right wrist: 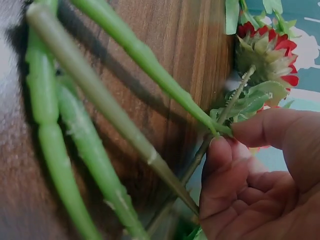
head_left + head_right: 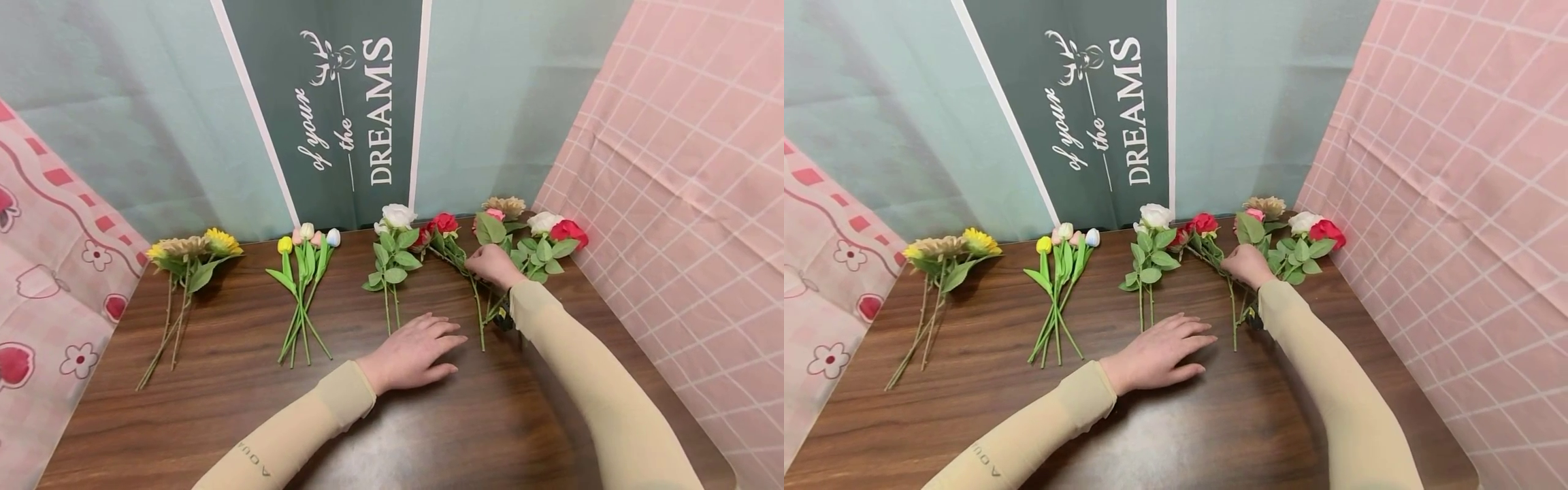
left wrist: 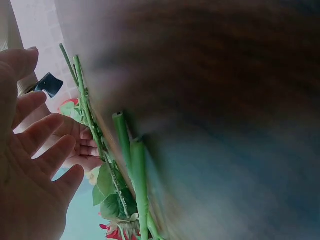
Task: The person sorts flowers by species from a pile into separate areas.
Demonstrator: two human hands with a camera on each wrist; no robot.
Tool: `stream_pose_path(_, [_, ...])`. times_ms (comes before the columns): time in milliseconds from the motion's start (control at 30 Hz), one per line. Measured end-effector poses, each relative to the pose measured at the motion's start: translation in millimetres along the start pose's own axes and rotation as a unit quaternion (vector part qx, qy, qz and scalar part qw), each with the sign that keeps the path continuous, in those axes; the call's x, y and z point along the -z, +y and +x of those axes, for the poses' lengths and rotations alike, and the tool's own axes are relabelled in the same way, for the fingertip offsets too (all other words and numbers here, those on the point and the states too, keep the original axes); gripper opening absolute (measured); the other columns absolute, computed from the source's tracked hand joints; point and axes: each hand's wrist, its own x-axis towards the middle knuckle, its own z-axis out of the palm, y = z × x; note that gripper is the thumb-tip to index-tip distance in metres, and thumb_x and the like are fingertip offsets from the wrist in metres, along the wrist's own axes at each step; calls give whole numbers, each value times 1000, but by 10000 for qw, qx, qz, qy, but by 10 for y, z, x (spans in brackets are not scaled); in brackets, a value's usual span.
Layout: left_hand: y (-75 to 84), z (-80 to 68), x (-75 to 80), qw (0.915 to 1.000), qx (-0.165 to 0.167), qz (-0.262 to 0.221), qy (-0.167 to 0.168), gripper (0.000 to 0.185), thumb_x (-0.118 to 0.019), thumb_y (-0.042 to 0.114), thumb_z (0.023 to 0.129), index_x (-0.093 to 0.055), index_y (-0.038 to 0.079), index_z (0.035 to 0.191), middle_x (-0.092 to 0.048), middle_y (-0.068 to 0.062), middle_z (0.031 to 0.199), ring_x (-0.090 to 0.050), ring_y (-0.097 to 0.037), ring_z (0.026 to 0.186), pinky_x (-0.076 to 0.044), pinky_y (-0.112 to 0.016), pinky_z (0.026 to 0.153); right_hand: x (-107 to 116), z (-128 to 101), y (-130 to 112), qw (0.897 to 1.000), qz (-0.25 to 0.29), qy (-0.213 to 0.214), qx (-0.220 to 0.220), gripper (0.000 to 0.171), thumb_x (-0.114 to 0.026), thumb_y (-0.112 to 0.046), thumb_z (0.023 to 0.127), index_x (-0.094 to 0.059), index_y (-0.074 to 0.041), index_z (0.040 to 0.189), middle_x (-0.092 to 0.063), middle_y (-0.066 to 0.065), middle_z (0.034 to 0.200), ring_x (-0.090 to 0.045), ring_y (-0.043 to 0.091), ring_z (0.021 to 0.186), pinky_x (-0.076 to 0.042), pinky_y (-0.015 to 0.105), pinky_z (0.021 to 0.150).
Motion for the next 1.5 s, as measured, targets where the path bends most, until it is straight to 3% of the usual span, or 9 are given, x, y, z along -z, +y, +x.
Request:
stream_pose_path(367, [-23,25,9,9997,72,-201,136,51,-60,44,103,-58,16,146,-55,-6,148,-47,-25,139,-31,-45,120,138,-52,77,9952,946,177,-195,36,-54,-17,102,-65,10,122,-68,21,103,-65,21,81,-60,39,75])
stream_pose_path(633, [-42,23,51,9955,702,-604,203,48,-58,40,104,-58,16,146,-57,-3,145,-49,-20,137,-34,-35,118,408,-226,152,9849,1621,541,-268,39,-53,-16,103,-57,12,130,-66,23,109,-65,14,80,-61,38,80])
stream_pose_path(800, [-50,20,63,9901,1017,-939,243,48,-57,38,105,-57,15,147,-57,-2,145,-49,-19,138,-35,-33,117,519,-354,202,9825,1709,733,-126,41,-54,-18,105,-55,12,133,-62,26,115,-67,14,80,-61,34,78])
stream_pose_path(967, [-47,3,104,9776,1411,-1499,431,45,-57,35,105,-59,14,144,-59,-1,144,-50,-18,137,-37,-33,116,468,-462,132,9733,2105,909,126,41,-58,-17,104,-54,13,132,-66,24,111,-67,9,76,-61,29,75])
stream_pose_path(1033, [-47,-6,123,9660,1672,-1887,569,43,-58,33,104,-61,15,143,-60,0,142,-52,-17,135,-40,-32,114,400,-502,52,9667,2376,916,252,41,-60,-15,103,-54,14,132,-69,20,109,-67,8,76,-61,29,75])
stream_pose_path(1100, [-51,-17,137,9472,1963,-2420,761,41,-59,31,104,-63,13,141,-62,0,139,-56,-16,131,-44,-31,110,311,-539,-55,9594,2653,875,384,41,-60,-14,102,-53,14,131,-71,19,108,-67,8,76,-61,29,76])
stream_pose_path(1333, [-111,-85,176,8489,2752,-4284,1418,40,-66,24,101,-65,3,135,-71,-7,124,-67,-15,109,-54,-31,95,-45,-642,-518,9360,3408,552,689,37,-65,-13,100,-56,9,128,-71,16,106,-70,14,77,-61,38,81])
stream_pose_path(1400, [-136,-117,185,8309,2838,-4542,1509,38,-68,25,100,-67,3,132,-73,-7,118,-69,-14,104,-55,-31,91,-136,-665,-653,9289,3573,472,847,38,-65,-12,100,-56,11,128,-72,16,104,-70,16,78,-61,42,83])
stream_pose_path(1500, [-171,-165,206,8175,2938,-4678,1629,36,-71,25,98,-69,3,126,-74,-5,111,-70,-14,96,-57,-31,85,-254,-691,-820,9192,3775,368,1056,36,-66,-9,99,-55,12,127,-72,17,104,-70,17,79,-61,44,83])
